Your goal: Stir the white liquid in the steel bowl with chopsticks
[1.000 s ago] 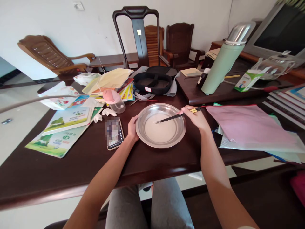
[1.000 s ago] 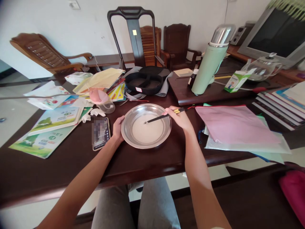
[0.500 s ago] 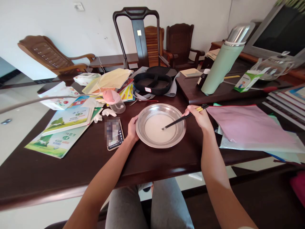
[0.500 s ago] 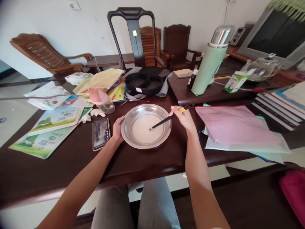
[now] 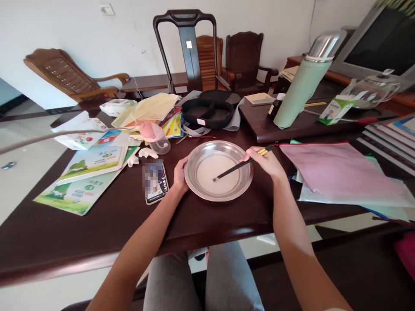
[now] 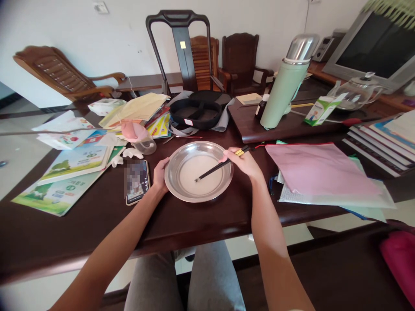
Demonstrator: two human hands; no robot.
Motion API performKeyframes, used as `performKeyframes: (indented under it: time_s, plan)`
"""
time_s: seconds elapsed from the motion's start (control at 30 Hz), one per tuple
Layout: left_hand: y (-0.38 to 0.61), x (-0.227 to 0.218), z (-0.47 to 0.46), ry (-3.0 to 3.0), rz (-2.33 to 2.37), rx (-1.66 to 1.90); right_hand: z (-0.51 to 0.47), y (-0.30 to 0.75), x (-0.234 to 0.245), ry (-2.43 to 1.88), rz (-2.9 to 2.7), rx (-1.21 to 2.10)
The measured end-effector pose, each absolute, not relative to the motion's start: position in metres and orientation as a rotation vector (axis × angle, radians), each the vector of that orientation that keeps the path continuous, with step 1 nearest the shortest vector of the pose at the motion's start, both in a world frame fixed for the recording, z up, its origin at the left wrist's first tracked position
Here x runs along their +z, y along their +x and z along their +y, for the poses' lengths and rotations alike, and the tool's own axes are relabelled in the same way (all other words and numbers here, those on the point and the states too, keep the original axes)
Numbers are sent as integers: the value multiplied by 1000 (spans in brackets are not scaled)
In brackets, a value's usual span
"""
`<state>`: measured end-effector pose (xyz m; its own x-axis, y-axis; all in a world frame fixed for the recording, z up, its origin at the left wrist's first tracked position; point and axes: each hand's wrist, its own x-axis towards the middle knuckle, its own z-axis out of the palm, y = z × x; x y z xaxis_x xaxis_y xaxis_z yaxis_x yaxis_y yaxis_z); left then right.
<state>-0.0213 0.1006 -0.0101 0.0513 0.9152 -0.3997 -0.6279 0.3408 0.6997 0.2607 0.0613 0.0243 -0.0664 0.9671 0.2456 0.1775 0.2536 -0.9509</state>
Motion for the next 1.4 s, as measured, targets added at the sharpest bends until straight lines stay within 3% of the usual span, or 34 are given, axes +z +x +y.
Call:
performKeyframes:
  time_s: [0.23, 0.43, 0.63, 0.83, 1.4]
  plan:
    - [-21, -9, 101, 398, 920, 1219, 64, 265, 22, -1143, -1355, 814]
    - [-21, -9, 100, 379, 927, 1228, 62, 259, 24, -1117, -1530, 970]
    - [-21, -9, 101, 403, 929, 1222, 63, 266, 23, -1181, -1387, 799]
    - [-20, -9, 101, 394, 942, 1224, 63, 262, 23, -1131, -1521, 963]
    - [-21, -12, 101, 424, 907, 1210, 63, 264, 24, -1163, -1395, 843]
